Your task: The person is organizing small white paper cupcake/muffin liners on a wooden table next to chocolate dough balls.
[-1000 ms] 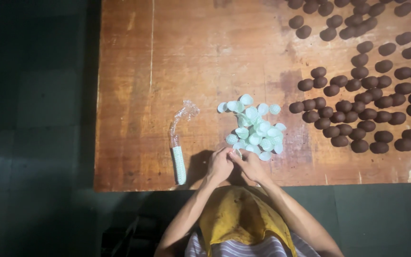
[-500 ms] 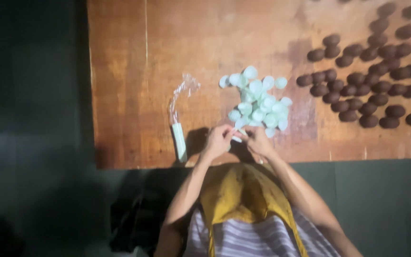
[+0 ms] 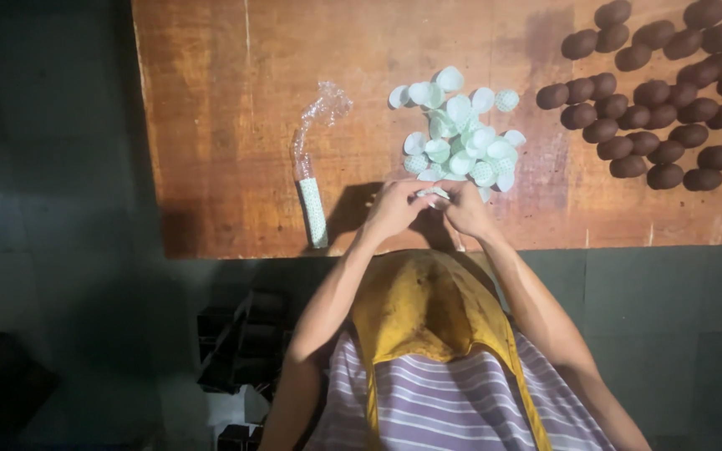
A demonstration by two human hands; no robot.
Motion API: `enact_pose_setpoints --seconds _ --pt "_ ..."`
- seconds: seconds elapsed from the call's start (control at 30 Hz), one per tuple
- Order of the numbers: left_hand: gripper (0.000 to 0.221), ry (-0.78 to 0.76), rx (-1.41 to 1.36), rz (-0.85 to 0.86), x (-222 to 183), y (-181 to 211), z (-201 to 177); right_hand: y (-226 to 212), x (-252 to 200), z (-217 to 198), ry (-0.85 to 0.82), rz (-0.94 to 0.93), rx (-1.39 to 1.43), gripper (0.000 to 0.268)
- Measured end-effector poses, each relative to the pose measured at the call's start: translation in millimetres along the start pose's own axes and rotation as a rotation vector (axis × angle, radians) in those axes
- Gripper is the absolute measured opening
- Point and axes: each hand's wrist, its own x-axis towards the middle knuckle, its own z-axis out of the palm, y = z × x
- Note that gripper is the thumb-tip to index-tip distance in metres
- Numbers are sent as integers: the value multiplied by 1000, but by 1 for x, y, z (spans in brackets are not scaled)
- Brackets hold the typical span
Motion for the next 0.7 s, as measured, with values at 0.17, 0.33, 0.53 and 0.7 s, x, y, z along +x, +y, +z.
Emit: enact_pose_setpoints --seconds 0.17,0.33,0.53,0.7 --pt "34 223 125 60 9 -30 13 -6 1 4 36 215 -253 34" --pt "64 351 170 288 6 16 -14 24 4 4 84 108 -309 23" --pt "20 100 114 -2 8 -3 4 -21 0 1 -9 207 -77 35" --pt "18 325 11 75 15 -12 10 8 5 2 71 194 -260 33"
